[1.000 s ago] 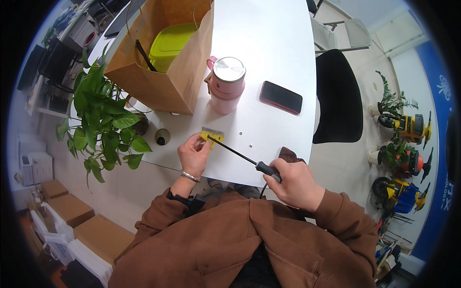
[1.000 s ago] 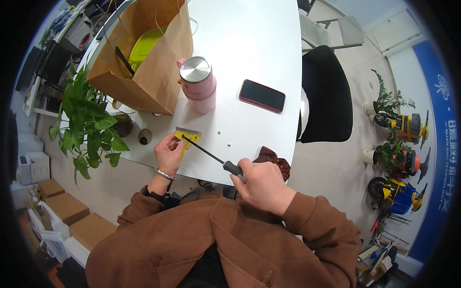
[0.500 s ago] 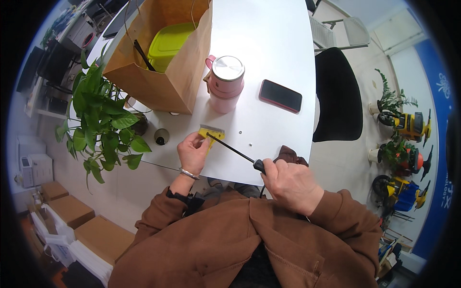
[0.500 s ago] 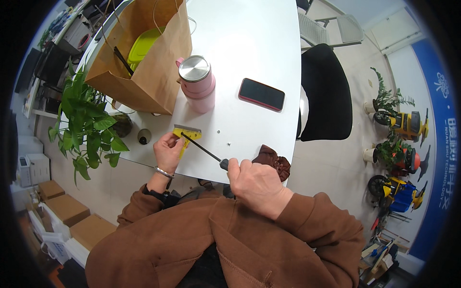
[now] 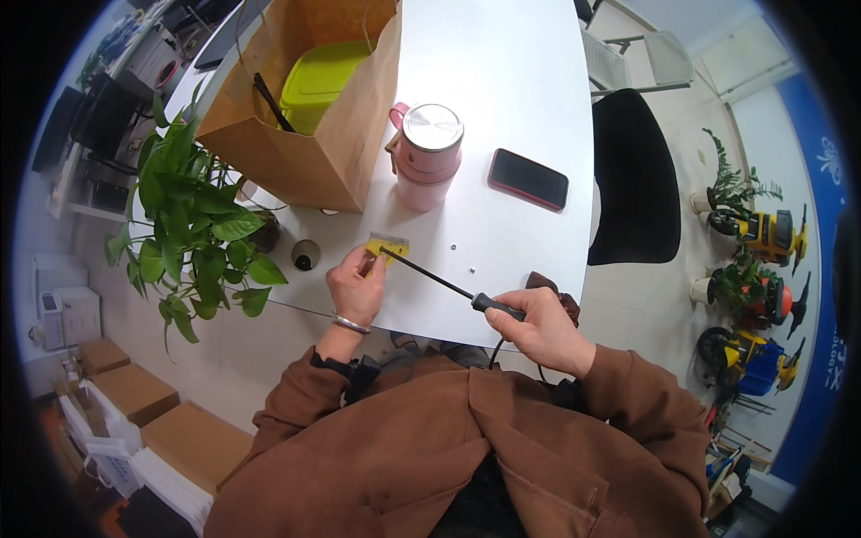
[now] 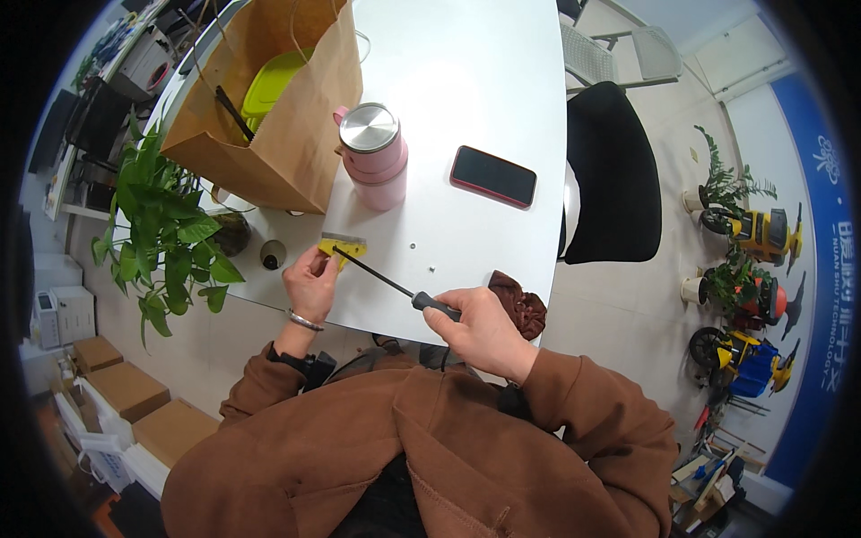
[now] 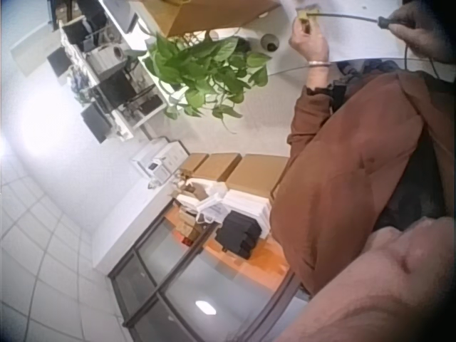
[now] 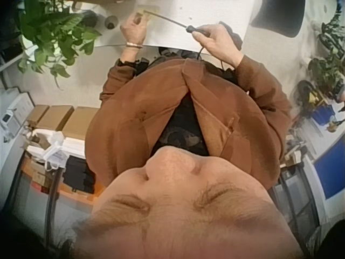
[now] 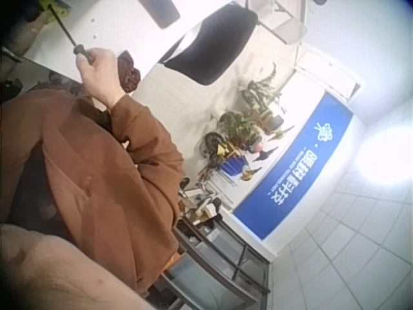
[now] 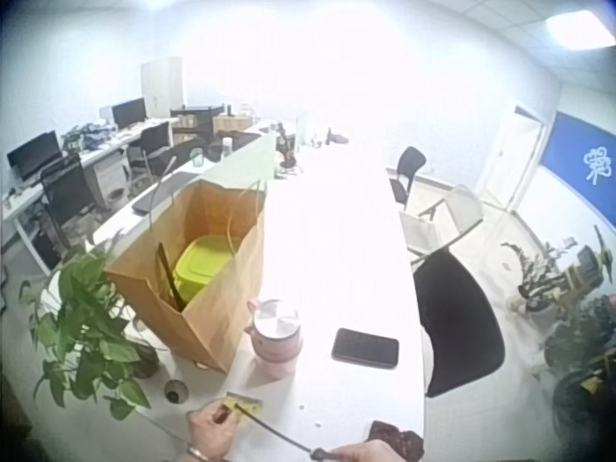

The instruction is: The person assembles a yellow squeegee by attaching a metal handle to the squeegee head using a screwdriver. They tighten the screws and then use the squeegee to wipe the floor in an office setting.

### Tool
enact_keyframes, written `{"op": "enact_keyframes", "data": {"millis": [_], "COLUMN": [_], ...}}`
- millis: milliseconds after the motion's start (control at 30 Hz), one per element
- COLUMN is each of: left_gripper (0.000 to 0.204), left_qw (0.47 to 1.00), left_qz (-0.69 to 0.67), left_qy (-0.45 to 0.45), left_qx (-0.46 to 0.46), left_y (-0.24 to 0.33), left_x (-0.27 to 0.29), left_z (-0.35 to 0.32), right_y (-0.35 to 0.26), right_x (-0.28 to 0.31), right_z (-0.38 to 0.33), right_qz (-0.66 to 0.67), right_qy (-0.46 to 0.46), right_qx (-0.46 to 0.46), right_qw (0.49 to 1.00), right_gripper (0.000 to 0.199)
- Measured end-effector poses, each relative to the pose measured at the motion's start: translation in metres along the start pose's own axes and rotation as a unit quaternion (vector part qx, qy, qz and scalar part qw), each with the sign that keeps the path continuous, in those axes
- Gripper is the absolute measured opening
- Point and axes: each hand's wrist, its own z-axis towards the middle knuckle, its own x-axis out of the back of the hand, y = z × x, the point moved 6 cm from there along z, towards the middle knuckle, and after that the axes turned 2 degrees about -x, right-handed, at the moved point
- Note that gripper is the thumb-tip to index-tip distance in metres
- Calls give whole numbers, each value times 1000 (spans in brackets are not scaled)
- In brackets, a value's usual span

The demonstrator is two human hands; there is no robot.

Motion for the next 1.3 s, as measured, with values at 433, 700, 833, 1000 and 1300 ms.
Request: {"op": "enact_keyframes", "data": {"millis": [433, 700, 833, 1000, 1300], "left_gripper": [16, 13, 14, 16, 28], "left_qw": [990, 995, 997, 995, 998], "left_qz": [-69, -4, 21, 62, 32], "left_qy": [-104, -84, -76, -74, -55], "left_qx": [72, 47, 26, 17, 25], "left_y": [0, -2, -5, -7, -2], "left_x": [-10, -5, 0, 2, 4], "left_z": [-5, -3, -2, 1, 2], "right_y": [-45, -29, -18, -8, -36], "right_x": [-6, -12, -12, -15, -9], "right_z": [-32, -24, -17, -9, -27], "right_qz": [-456, -367, -250, -97, -367], "right_qy": [163, 78, 54, 14, 153], "right_qx": [293, 230, 175, 87, 270], "right_qw": [824, 898, 951, 991, 877], "right_gripper": [20, 16, 17, 17, 23]}}
